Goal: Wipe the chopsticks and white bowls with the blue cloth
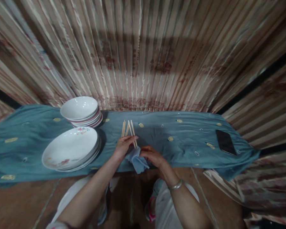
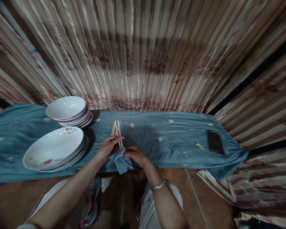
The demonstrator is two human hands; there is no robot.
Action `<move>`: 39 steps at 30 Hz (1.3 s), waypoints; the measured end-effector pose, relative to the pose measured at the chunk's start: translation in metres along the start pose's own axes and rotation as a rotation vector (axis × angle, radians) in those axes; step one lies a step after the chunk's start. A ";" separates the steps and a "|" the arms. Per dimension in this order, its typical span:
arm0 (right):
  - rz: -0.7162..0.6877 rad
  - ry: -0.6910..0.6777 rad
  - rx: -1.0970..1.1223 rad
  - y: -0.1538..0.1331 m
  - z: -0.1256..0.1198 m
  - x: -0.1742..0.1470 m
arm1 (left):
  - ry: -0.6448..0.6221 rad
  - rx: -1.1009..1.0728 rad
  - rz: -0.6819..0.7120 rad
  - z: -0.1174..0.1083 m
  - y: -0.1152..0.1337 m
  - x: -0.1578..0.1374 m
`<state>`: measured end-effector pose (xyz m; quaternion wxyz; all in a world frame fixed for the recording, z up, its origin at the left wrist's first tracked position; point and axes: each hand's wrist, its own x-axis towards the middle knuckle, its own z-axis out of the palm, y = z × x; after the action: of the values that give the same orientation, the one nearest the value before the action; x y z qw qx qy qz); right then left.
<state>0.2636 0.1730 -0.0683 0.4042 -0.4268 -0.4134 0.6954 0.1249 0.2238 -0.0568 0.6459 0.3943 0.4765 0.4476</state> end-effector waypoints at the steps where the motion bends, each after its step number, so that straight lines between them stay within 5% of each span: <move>1: -0.002 -0.021 -0.010 0.000 -0.001 0.000 | 0.004 0.004 -0.004 0.000 0.001 0.000; 13: 0.007 0.170 0.234 0.008 0.002 0.015 | -0.094 0.008 -0.031 0.006 0.004 -0.003; 23: 0.021 0.049 0.155 0.016 0.012 0.012 | 0.083 -0.089 0.042 -0.012 0.020 0.011; 31: 0.038 0.004 0.160 0.010 0.010 0.017 | 0.081 -0.048 0.054 -0.004 0.016 0.017; 39: -0.033 0.125 0.266 -0.002 0.007 0.021 | 0.005 -0.057 0.014 0.009 0.003 0.005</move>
<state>0.2515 0.1915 -0.0697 0.4935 -0.4049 -0.2988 0.7094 0.1333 0.2288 -0.0534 0.6523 0.3780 0.4626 0.4665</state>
